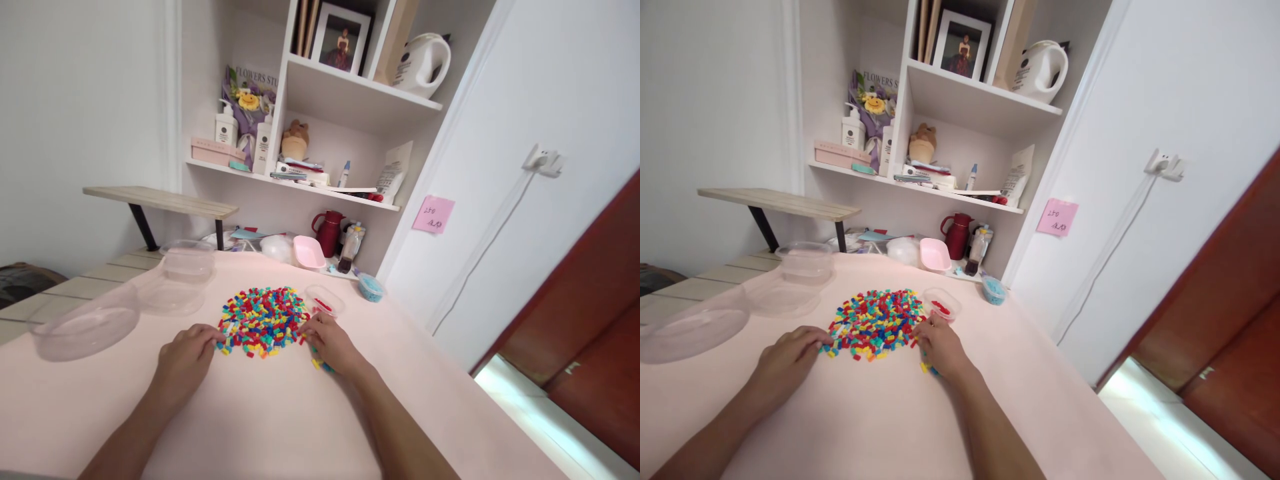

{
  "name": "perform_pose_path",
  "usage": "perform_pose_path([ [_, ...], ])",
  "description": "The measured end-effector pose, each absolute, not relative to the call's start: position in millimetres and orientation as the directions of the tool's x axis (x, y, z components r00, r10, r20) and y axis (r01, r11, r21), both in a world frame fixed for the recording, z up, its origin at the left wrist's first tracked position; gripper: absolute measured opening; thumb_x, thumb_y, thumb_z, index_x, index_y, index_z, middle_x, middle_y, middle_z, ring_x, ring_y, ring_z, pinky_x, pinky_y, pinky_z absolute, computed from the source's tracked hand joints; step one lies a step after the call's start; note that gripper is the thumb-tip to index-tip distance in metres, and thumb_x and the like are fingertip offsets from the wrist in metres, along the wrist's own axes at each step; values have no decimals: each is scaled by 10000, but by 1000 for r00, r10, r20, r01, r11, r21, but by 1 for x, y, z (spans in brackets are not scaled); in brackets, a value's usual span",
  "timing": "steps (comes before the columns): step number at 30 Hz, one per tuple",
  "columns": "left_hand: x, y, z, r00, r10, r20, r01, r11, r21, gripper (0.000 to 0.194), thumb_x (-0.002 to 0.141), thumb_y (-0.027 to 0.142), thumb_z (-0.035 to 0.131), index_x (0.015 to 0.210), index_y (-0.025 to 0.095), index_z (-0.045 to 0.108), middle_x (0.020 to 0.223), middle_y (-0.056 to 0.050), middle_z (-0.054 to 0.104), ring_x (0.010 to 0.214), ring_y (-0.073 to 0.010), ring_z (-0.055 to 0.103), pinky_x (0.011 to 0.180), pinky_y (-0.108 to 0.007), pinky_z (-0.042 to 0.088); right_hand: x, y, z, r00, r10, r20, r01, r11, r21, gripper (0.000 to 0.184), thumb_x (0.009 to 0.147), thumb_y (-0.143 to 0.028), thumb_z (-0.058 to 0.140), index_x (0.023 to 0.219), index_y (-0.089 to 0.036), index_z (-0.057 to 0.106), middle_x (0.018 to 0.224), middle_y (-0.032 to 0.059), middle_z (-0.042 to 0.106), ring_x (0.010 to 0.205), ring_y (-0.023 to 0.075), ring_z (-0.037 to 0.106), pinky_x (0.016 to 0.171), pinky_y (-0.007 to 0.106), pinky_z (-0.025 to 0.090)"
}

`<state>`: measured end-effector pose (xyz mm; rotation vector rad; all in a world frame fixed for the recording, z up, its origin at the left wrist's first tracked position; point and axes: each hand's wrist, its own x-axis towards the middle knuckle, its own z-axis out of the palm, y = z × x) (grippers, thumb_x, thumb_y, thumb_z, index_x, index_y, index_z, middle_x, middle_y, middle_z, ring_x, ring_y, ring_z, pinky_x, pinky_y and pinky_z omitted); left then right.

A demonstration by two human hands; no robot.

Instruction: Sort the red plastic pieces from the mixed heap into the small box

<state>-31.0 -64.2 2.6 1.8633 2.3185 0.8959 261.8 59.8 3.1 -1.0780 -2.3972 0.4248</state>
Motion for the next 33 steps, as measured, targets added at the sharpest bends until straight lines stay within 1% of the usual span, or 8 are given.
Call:
perform_pose_path([
  [5, -32, -63, 2, -292, 900, 323, 884, 126, 450, 352, 847, 226, 403, 922, 334, 729, 1104, 43, 712, 1052, -200, 620, 886, -339, 448, 268, 63, 5, -559, 792, 248, 676, 607, -417, 106, 832, -191, 581, 835, -225, 681, 932, 27, 577, 847, 158, 566, 731, 256, 431],
  [11, -33, -62, -1, -283, 897, 339, 889, 113, 444, 359, 844, 230, 406, 930, 344, 735, 1091, 39, 715, 1051, -211, 623, 893, -355, 453, 267, 59, 5, -542, 779, 315, 619, 623, -477, 347, 777, -67, 541, 1010, -275, 694, 1053, 36, 577, 904, 155, 592, 766, 255, 462],
  [17, -34, -61, -2, -273, 900, 338, 892, 106, 439, 368, 850, 224, 397, 959, 336, 731, 1105, 30, 711, 1058, -210, 619, 899, -360, 447, 265, 60, 5, -587, 768, 256, 607, 627, -489, 178, 755, -170, 663, 911, -237, 717, 989, 31, 607, 815, 147, 599, 715, 243, 462],
  [22, -32, -62, 0, -279, 905, 320, 892, 122, 435, 370, 857, 223, 387, 942, 334, 729, 1105, 38, 710, 1072, -206, 616, 902, -354, 443, 262, 61, 3, -561, 761, 327, 593, 644, -483, 92, 746, -189, 677, 807, -243, 720, 923, 19, 617, 802, 153, 585, 728, 250, 447],
  [25, -32, -63, 0, -275, 910, 312, 893, 121, 434, 378, 871, 224, 368, 948, 328, 724, 1106, 36, 707, 1071, -200, 615, 896, -351, 439, 262, 61, 11, -434, 756, 490, 544, 654, -526, 118, 812, -243, 621, 851, -246, 733, 862, 24, 606, 715, 141, 557, 688, 254, 437],
  [28, -33, -63, -1, -268, 912, 311, 896, 118, 428, 381, 877, 227, 359, 958, 328, 718, 1109, 35, 705, 1072, -197, 613, 891, -349, 435, 266, 68, 20, -151, 758, 635, 556, 596, -579, 232, 864, -376, 569, 907, -223, 739, 714, 12, 565, 613, 141, 503, 621, 263, 409],
  [30, -34, -63, -3, -267, 911, 314, 899, 118, 422, 379, 879, 231, 358, 961, 331, 715, 1113, 38, 704, 1079, -198, 609, 896, -350, 431, 272, 75, 24, 15, 752, 659, 590, 525, -613, 325, 861, -463, 555, 923, -203, 741, 631, -5, 530, 571, 143, 475, 597, 270, 391],
  [33, -36, -62, -4, -268, 909, 320, 899, 116, 422, 373, 877, 236, 364, 961, 331, 715, 1120, 41, 703, 1080, -200, 608, 902, -351, 432, 283, 85, 24, 110, 755, 646, 611, 461, -643, 417, 839, -513, 555, 1033, -184, 723, 616, -17, 537, 566, 146, 489, 599, 274, 395],
])
